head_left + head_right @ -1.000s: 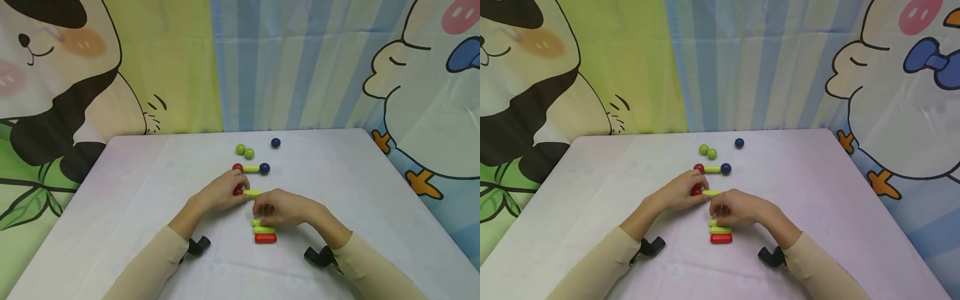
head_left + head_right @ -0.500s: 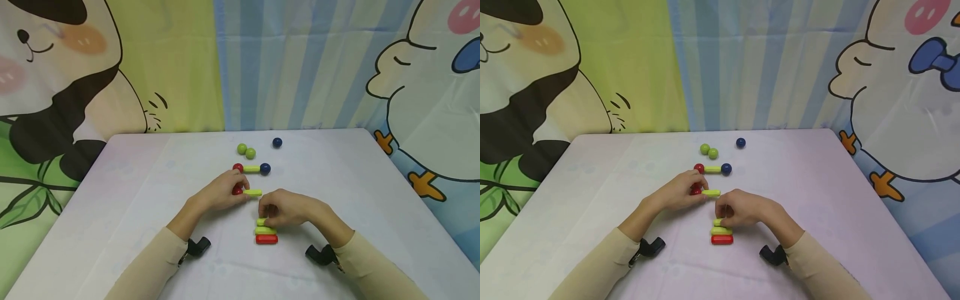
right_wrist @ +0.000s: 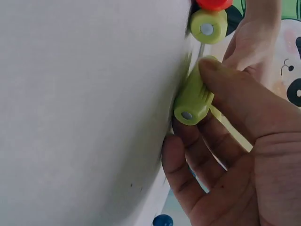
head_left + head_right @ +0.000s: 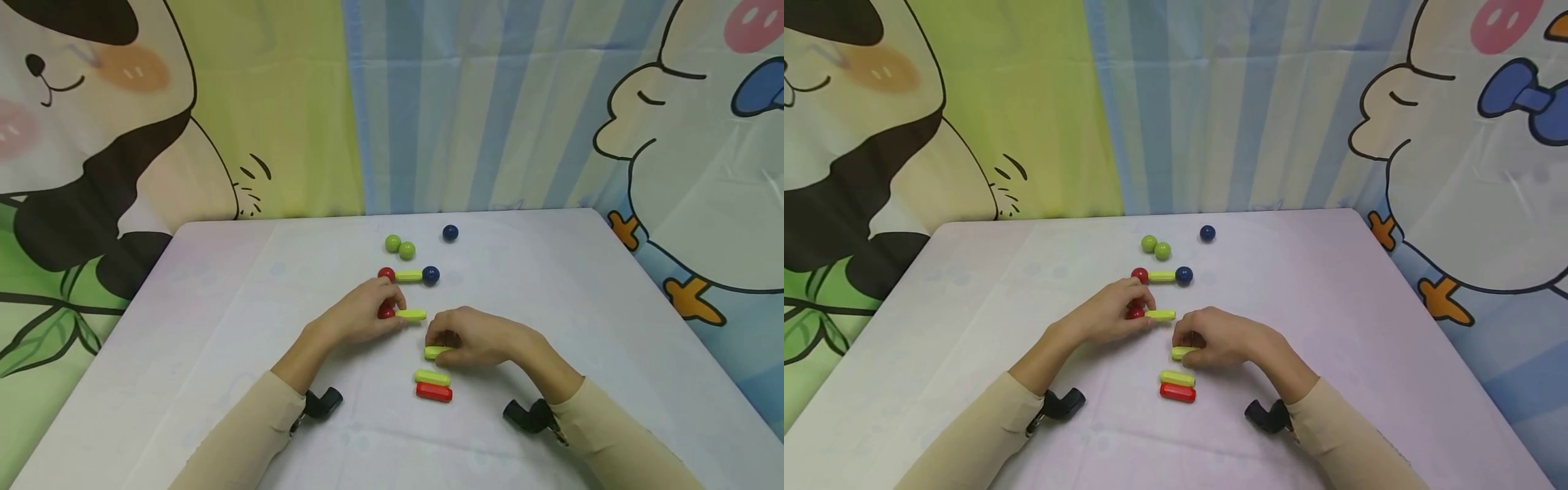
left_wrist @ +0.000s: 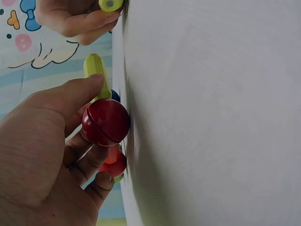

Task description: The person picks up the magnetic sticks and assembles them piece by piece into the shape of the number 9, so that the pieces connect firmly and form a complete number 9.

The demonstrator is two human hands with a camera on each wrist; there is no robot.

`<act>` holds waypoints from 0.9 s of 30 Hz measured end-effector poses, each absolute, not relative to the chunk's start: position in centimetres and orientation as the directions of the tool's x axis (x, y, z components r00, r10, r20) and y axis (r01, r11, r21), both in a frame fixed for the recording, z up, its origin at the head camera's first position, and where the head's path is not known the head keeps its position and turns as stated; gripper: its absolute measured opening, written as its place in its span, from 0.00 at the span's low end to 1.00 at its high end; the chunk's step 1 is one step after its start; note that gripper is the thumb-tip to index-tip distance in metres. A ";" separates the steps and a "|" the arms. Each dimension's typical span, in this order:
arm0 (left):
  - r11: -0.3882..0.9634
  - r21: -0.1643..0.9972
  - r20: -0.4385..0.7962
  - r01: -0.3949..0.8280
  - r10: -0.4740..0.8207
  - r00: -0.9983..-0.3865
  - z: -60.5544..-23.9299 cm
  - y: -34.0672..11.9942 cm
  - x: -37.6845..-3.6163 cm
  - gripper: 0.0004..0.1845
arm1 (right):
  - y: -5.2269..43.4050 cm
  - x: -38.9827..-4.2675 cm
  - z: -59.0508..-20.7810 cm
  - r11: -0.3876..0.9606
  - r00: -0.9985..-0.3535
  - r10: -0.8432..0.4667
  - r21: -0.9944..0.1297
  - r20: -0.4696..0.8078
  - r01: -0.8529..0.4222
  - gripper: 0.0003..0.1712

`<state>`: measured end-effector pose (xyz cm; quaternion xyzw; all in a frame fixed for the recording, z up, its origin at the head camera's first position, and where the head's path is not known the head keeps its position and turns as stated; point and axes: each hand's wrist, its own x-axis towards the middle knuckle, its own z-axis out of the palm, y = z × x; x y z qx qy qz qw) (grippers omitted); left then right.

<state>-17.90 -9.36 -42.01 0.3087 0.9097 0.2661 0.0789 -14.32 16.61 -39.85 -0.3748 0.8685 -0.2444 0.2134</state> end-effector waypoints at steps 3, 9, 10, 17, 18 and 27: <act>0.667 0.534 0.019 0.519 0.605 -0.796 -42.1 -9.4 -17.9 0.12 | 16.8 -14.6 -39.8 0.575 -0.645 -0.753 -0.608 -0.132 -0.548 0.09; 0.659 0.534 0.031 0.530 0.611 -0.791 -42.1 -9.6 -18.0 0.13 | 17.0 -15.3 -39.8 0.546 -0.674 -0.736 -0.639 -0.058 -0.541 0.11; 0.657 0.534 0.032 0.532 0.613 -0.789 -42.1 -9.6 -18.1 0.13 | 17.0 -15.4 -39.8 0.547 -0.681 -0.730 -0.643 -0.053 -0.537 0.11; 0.654 0.539 0.035 0.531 0.613 -0.790 -42.0 -9.5 -18.0 0.12 | 17.4 -15.9 -39.7 0.522 -0.731 -0.680 -0.665 0.053 -0.533 0.14; 0.655 0.537 0.036 0.532 0.612 -0.790 -42.0 -9.5 -18.0 0.12 | 17.5 -16.0 -39.6 0.510 -0.737 -0.670 -0.669 0.084 -0.541 0.14; 0.663 0.543 0.023 0.515 0.601 -0.799 -42.2 -9.7 -18.0 0.13 | 17.7 -16.8 -39.7 0.519 -0.808 -0.573 -0.703 0.136 -0.486 0.13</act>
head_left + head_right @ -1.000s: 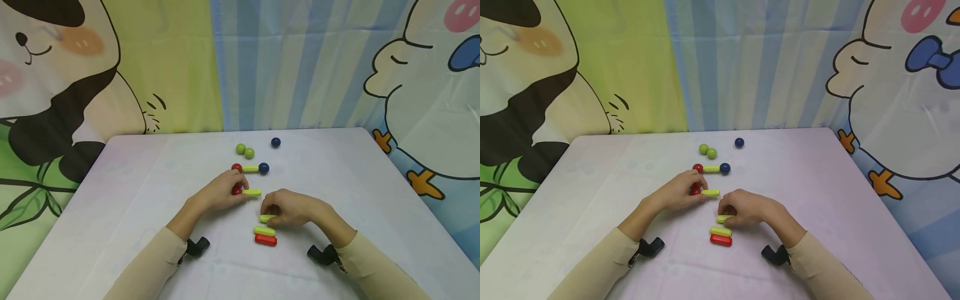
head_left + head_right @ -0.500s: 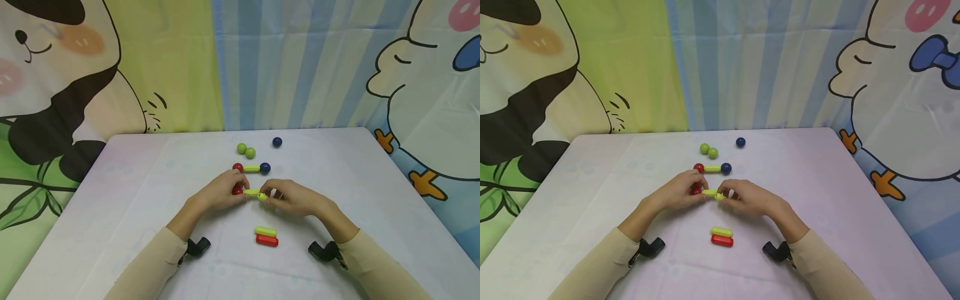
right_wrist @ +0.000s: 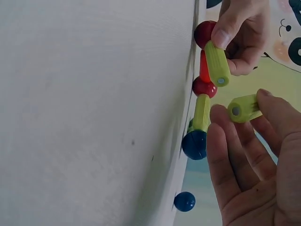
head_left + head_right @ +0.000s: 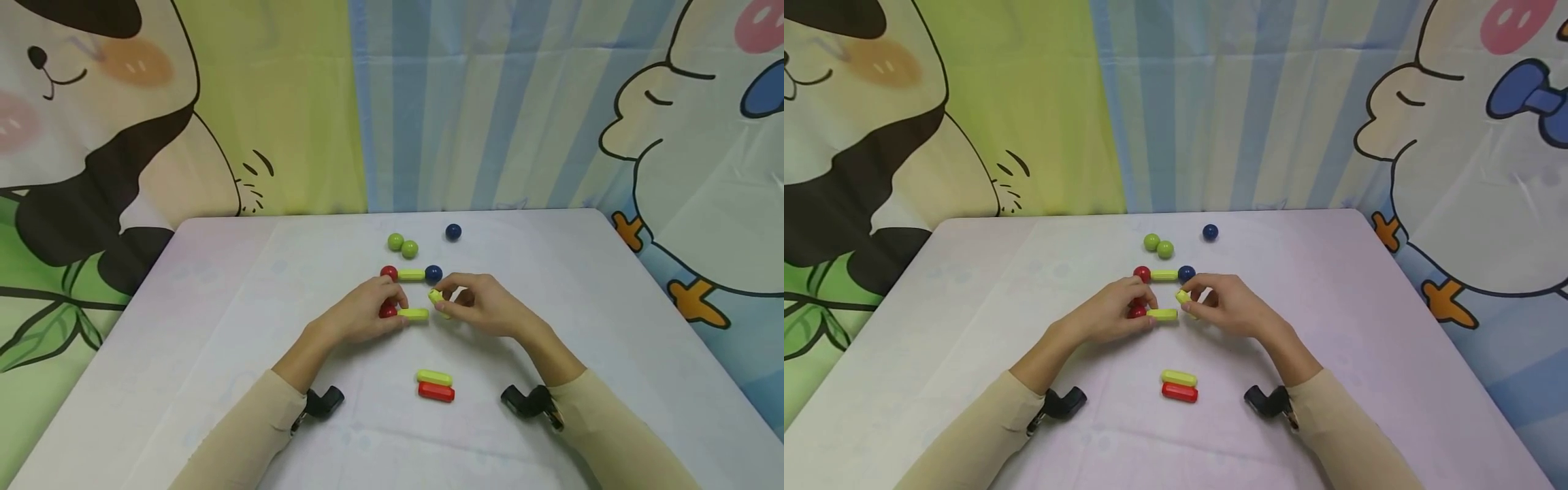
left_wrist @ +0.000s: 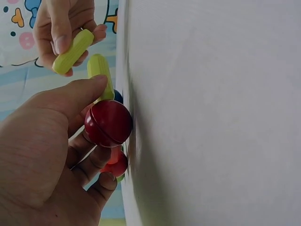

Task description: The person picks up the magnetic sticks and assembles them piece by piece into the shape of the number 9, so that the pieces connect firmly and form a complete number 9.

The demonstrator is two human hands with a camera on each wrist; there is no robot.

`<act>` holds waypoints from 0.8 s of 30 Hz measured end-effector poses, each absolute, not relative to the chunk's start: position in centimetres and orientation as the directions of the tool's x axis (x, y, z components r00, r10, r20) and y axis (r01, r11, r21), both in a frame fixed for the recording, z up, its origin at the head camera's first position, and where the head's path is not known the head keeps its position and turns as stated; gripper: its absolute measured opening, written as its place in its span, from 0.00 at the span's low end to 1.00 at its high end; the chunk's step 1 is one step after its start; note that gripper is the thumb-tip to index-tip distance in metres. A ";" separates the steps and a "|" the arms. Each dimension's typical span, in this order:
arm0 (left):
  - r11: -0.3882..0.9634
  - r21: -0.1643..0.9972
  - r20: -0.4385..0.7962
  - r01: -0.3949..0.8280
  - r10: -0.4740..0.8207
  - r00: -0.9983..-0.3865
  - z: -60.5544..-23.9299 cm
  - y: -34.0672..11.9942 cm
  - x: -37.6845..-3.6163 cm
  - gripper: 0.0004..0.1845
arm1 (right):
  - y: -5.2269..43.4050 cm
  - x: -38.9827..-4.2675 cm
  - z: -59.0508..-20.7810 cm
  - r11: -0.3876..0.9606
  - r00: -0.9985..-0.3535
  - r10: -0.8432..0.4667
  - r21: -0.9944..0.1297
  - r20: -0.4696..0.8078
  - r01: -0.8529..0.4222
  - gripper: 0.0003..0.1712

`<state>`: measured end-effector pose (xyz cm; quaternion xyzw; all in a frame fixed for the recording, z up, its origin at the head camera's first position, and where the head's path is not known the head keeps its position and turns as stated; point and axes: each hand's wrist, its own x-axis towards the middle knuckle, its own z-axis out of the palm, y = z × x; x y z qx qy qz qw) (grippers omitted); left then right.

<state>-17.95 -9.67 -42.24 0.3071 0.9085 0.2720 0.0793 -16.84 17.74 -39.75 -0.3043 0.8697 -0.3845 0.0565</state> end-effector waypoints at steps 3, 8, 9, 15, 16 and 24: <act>0.676 0.537 0.014 0.505 0.591 -0.806 -42.3 -9.8 -18.0 0.13 | 17.5 -17.3 -40.0 0.538 -0.835 -0.535 -0.710 0.129 -0.454 0.12; 0.674 0.536 0.013 0.509 0.596 -0.803 -42.3 -9.7 -18.0 0.13 | 17.0 -17.8 -40.3 0.609 -0.877 -0.470 -0.682 0.103 -0.406 0.13; 0.669 0.537 0.019 0.515 0.600 -0.799 -42.3 -9.6 -18.0 0.13 | 17.0 -17.9 -40.3 0.629 -0.887 -0.452 -0.672 0.093 -0.391 0.13; 0.653 0.530 0.038 0.541 0.619 -0.785 -42.2 -8.9 -18.2 0.11 | 17.2 -18.1 -41.0 0.689 -0.929 -0.370 -0.673 -0.007 -0.269 0.16; 0.654 0.529 0.037 0.541 0.620 -0.784 -42.1 -8.9 -18.2 0.11 | 17.2 -18.1 -41.1 0.690 -0.931 -0.364 -0.678 -0.020 -0.255 0.17; 0.666 0.529 0.021 0.526 0.609 -0.793 -41.9 -9.0 -18.1 0.11 | 16.6 -18.8 -41.7 0.697 -0.946 -0.319 -0.690 -0.053 -0.197 0.15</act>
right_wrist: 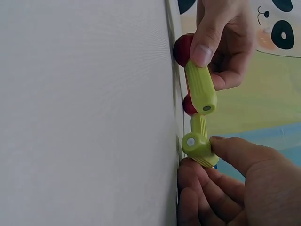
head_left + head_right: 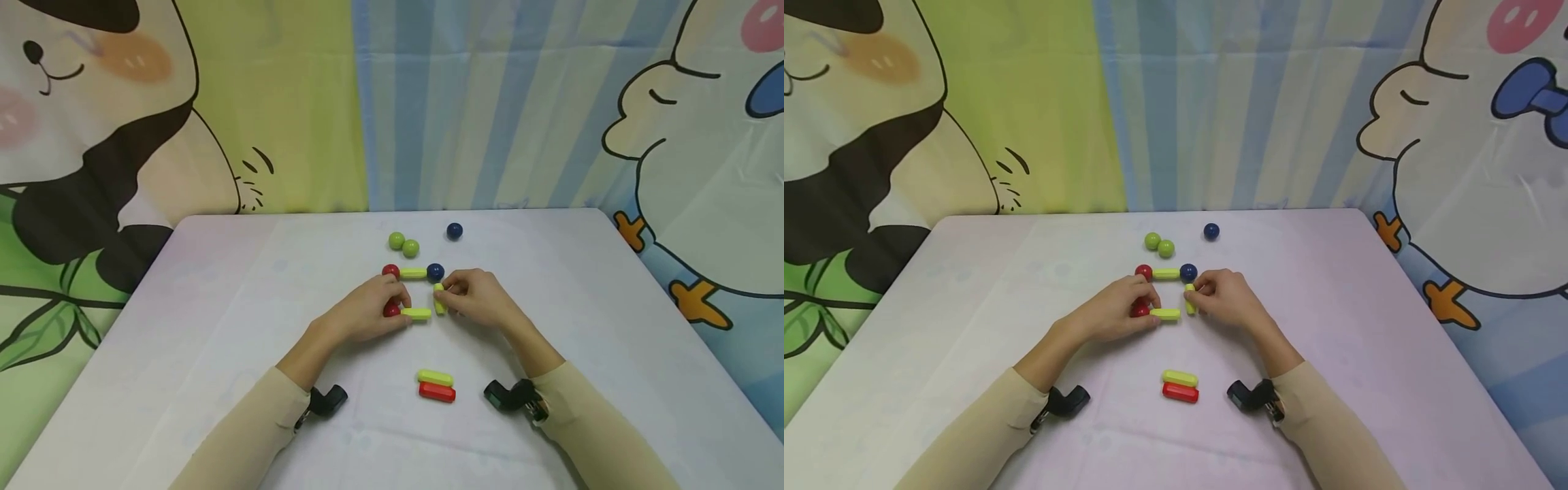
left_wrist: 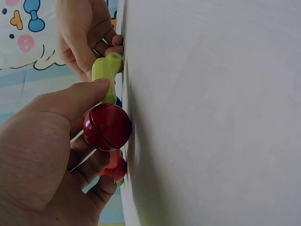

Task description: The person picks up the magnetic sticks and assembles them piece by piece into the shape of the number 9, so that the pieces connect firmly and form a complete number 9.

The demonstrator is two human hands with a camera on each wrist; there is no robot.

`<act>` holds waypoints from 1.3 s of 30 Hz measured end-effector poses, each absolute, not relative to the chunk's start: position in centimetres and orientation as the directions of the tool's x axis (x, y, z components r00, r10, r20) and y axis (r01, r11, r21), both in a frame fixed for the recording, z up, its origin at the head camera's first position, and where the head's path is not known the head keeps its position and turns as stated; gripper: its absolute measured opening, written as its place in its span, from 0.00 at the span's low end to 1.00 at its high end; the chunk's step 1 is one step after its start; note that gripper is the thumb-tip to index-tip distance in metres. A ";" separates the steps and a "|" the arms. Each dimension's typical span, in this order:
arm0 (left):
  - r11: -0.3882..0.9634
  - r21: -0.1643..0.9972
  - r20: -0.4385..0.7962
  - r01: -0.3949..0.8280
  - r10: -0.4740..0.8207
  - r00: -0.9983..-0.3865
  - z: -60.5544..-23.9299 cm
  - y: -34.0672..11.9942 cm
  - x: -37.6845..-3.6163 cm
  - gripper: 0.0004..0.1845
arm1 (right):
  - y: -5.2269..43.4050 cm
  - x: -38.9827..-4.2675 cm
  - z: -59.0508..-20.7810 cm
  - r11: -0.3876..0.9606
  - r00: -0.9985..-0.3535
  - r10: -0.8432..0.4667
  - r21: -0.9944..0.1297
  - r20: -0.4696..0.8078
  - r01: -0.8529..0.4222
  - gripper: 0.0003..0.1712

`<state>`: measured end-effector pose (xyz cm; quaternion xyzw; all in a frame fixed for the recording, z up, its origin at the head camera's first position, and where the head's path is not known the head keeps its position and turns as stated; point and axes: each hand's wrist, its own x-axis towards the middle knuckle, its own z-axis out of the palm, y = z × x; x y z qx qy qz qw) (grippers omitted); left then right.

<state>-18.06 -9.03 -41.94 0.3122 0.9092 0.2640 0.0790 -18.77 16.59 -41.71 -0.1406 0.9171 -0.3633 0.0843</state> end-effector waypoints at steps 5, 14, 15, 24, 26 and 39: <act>0.670 0.526 0.017 0.524 0.608 -0.794 -41.8 -9.1 -18.1 0.12 | 16.2 -19.1 -41.7 0.706 -0.955 -0.286 -0.691 -0.080 -0.154 0.17; 0.681 0.514 0.004 0.521 0.606 -0.795 -41.6 -9.1 -18.2 0.13 | 16.2 -19.3 -41.5 0.703 -0.962 -0.259 -0.701 -0.093 -0.121 0.17; 0.680 0.511 0.008 0.525 0.608 -0.794 -41.6 -9.1 -18.2 0.12 | 16.2 -19.3 -41.5 0.701 -0.962 -0.257 -0.702 -0.092 -0.120 0.17; 0.684 0.462 0.117 0.564 0.583 -0.804 -40.9 -8.4 -19.7 0.13 | 16.3 -19.4 -41.6 0.704 -0.962 -0.256 -0.700 -0.092 -0.121 0.17; 0.717 0.415 0.135 0.560 0.560 -0.817 -41.1 -8.0 -20.3 0.15 | 16.4 -19.5 -41.7 0.704 -0.962 -0.257 -0.700 -0.090 -0.122 0.17; 0.811 0.278 0.121 0.516 0.503 -0.856 -41.3 -6.4 -22.5 0.15 | 16.3 -19.6 -41.8 0.697 -0.961 -0.256 -0.709 -0.104 -0.109 0.18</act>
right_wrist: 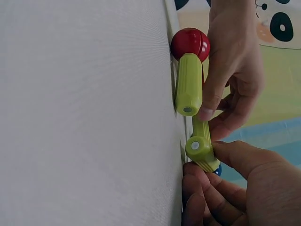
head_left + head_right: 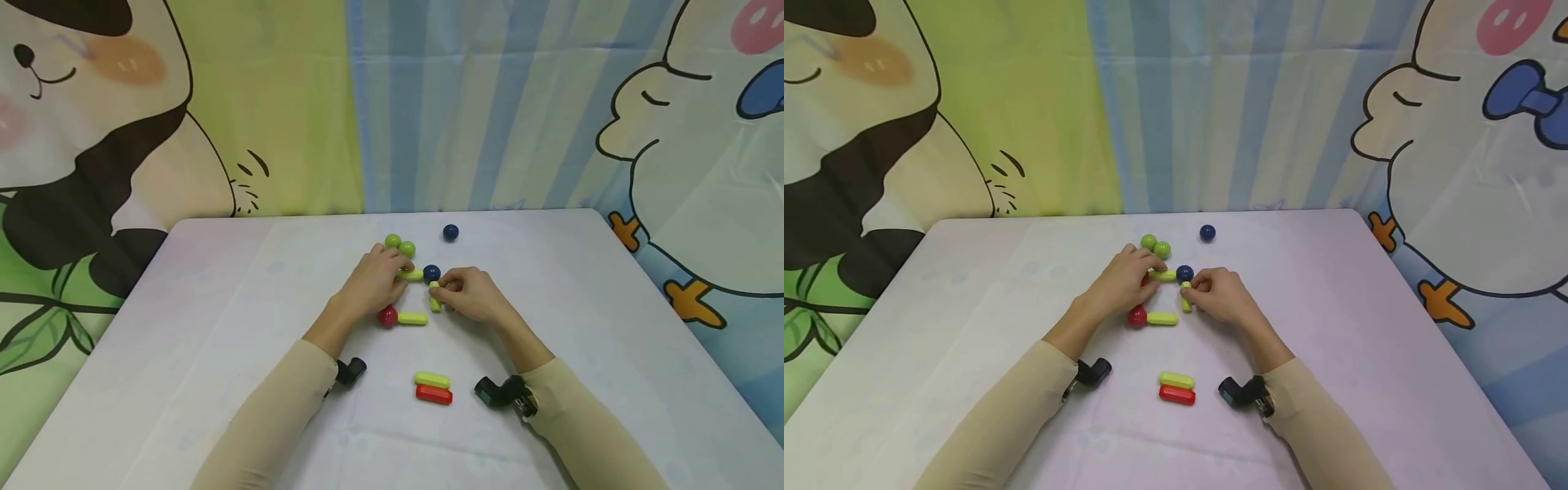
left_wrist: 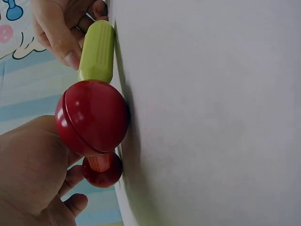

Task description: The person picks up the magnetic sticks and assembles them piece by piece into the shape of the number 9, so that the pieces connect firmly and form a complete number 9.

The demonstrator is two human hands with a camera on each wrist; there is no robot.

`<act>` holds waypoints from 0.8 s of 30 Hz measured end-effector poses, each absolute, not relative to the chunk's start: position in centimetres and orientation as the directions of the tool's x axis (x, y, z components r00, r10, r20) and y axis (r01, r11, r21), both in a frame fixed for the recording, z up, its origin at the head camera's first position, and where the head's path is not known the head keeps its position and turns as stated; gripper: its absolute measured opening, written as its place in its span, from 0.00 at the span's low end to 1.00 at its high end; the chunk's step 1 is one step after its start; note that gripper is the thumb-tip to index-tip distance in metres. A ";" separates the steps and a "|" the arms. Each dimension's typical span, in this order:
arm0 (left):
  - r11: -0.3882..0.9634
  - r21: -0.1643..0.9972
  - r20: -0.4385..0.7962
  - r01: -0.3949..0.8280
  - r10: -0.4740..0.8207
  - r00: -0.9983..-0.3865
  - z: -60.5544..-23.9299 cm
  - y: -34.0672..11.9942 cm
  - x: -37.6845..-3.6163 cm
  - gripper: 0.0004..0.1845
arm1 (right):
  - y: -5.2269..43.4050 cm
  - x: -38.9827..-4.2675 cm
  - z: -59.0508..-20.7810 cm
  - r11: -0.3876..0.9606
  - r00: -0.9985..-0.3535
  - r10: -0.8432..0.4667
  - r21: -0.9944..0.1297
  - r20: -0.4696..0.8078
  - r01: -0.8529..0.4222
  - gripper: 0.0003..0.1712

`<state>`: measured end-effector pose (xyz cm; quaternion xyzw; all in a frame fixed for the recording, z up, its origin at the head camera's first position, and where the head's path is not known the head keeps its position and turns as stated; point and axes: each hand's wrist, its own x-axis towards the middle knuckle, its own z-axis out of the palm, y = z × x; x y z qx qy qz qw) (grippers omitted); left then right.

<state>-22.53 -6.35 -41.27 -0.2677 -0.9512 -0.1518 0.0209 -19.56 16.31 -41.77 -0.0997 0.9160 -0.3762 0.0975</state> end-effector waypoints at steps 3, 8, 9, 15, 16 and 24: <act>0.811 0.282 0.111 0.512 0.503 -0.857 -41.4 -6.3 -22.8 0.14 | 16.3 -19.6 -41.7 0.703 -0.963 -0.248 -0.704 -0.106 -0.103 0.18; 0.801 0.307 0.108 0.514 0.507 -0.855 -41.6 -6.4 -23.2 0.13 | 16.3 -19.8 -41.8 0.701 -0.963 -0.249 -0.705 -0.105 -0.104 0.18; 0.798 0.311 0.108 0.516 0.510 -0.853 -41.6 -6.4 -23.3 0.13 | 16.3 -19.8 -41.8 0.700 -0.963 -0.249 -0.707 -0.107 -0.102 0.18; 0.788 0.305 0.106 0.535 0.531 -0.841 -41.6 -6.8 -23.5 0.12 | 16.0 -19.9 -41.9 0.700 -0.963 -0.246 -0.707 -0.108 -0.100 0.18; 0.786 0.307 0.108 0.537 0.532 -0.840 -41.6 -6.8 -23.5 0.12 | 16.0 -19.9 -41.9 0.702 -0.963 -0.248 -0.705 -0.105 -0.104 0.17; 0.780 0.323 0.109 0.537 0.533 -0.839 -41.7 -6.9 -23.6 0.11 | 15.9 -19.9 -41.9 0.719 -0.967 -0.237 -0.686 -0.088 -0.114 0.17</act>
